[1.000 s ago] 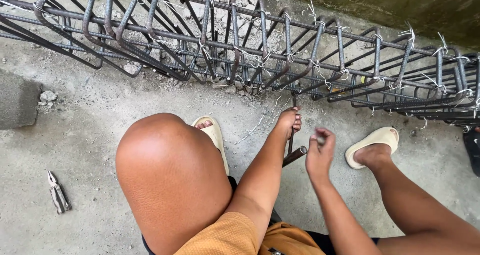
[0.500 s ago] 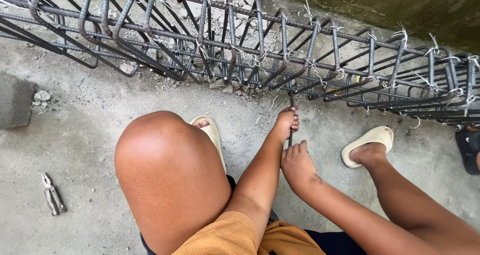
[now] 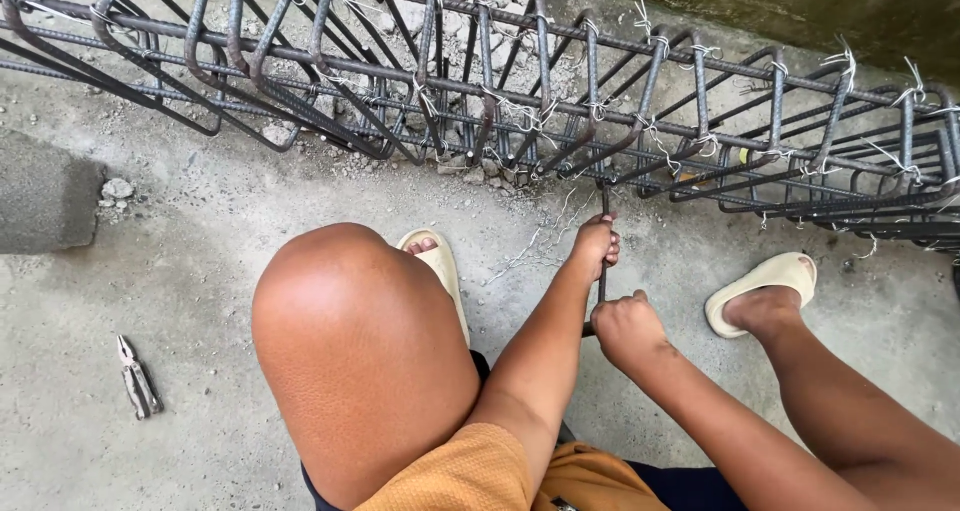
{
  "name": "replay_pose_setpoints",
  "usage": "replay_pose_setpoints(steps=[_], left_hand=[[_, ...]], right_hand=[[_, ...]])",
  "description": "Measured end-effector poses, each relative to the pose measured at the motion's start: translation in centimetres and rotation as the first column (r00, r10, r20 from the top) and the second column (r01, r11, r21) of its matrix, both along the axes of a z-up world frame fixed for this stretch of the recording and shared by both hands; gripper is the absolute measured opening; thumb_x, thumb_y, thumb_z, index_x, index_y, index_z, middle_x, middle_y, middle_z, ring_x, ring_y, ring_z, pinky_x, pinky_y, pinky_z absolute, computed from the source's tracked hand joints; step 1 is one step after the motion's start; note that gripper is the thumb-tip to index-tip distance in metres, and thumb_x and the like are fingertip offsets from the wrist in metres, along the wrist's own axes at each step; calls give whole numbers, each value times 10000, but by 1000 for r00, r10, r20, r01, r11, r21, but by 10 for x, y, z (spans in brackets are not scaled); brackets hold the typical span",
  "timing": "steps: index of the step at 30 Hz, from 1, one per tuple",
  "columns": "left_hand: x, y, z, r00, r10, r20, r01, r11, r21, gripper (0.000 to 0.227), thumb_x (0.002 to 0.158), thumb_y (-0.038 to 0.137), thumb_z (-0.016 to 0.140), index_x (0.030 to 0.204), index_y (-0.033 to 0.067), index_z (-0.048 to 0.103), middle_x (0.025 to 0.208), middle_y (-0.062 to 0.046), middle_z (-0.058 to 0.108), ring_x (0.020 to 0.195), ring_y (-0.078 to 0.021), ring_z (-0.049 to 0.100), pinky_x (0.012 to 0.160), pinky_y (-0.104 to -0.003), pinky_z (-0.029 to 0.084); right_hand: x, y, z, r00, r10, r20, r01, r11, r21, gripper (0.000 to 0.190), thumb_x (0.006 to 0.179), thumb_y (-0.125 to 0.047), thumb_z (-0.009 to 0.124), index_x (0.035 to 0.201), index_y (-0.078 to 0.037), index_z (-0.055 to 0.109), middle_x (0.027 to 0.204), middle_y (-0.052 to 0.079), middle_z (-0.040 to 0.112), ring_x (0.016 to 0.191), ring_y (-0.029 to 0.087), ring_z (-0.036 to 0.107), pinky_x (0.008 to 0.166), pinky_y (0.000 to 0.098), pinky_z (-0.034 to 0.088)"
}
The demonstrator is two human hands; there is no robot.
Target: Tying steel rebar intersections with wire using a manual twisting tool
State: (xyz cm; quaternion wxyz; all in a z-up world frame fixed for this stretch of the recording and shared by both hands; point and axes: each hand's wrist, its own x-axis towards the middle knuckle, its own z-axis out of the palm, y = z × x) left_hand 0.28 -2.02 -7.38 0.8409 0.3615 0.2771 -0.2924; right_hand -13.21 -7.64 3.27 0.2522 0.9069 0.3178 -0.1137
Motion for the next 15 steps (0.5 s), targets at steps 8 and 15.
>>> replay_pose_setpoints(steps=[8, 15], left_hand=[[-1, 1, 4, 1000, -1, 2, 1, 1000, 3, 344, 1104, 291, 368, 1404, 143, 449, 645, 78, 322, 451, -42, 340, 394, -188, 330], [3, -9, -27, 999, -40, 29, 39, 999, 23, 374, 1072, 245, 436, 1432, 144, 445, 656, 51, 432, 470, -72, 457, 398, -233, 425]], right_hand=[[-3, -10, 18, 993, -116, 14, 112, 984, 138, 96, 721, -191, 589, 707, -190, 684, 578, -10, 674, 584, 258, 698, 657, 455, 463], [-12, -21, 19, 970, -238, 44, 217, 935, 280, 133, 688, -266, 607, 696, -168, 697, 573, 31, 682, 588, 297, 710, 631, 460, 480]])
